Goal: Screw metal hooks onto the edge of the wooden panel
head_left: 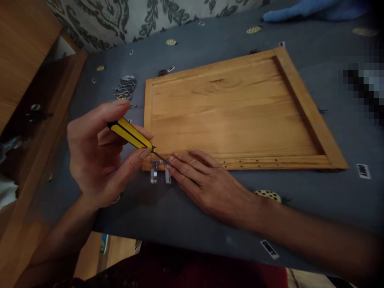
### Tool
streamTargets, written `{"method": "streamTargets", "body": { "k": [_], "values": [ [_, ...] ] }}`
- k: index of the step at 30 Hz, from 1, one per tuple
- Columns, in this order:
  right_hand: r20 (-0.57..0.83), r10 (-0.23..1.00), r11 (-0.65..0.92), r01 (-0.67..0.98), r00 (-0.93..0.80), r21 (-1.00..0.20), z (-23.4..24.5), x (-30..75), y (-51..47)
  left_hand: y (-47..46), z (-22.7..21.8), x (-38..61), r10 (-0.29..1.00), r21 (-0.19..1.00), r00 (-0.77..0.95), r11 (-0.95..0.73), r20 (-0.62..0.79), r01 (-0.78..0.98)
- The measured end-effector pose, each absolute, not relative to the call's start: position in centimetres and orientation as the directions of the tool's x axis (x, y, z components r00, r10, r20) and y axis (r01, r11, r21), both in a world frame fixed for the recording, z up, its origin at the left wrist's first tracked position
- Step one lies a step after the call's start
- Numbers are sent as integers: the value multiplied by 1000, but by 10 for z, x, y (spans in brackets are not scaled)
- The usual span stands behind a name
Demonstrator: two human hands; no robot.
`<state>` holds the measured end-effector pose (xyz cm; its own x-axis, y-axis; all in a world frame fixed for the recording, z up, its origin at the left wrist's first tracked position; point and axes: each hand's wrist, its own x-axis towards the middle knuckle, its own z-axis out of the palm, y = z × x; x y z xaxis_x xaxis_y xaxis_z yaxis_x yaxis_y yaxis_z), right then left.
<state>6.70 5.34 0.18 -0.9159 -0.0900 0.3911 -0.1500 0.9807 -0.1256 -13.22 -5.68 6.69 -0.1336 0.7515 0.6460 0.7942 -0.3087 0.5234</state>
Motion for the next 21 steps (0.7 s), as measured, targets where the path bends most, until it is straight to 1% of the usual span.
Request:
{"method": "streamTargets", "body": {
  "k": [2, 3, 8, 12, 17, 21],
  "values": [
    [400, -88, 982, -147, -912, -119, 2, 67, 53, -57, 68, -128, 783, 586, -171, -282, 598, 760],
    [407, -89, 982, -148, -909, -118, 2, 67, 53, -57, 67, -128, 778, 577, -166, -286, 606, 765],
    [411, -96, 983, -150, -907, -101, 2, 67, 53, -54, 64, -134, 689, 375, -29, -359, 725, 855],
    [411, -84, 984, -142, -908, -111, 2, 66, 52, -52, 65, -141, 635, 306, 2, -376, 773, 875],
    [416, -92, 981, -155, -905, -120, 3, 66, 53, -55, 67, -140, 723, 317, 66, -381, 688, 868],
    [415, -90, 982, -150, -905, -114, 3, 66, 54, -55, 66, -136, 722, 352, 24, -366, 692, 861]
  ]
}}
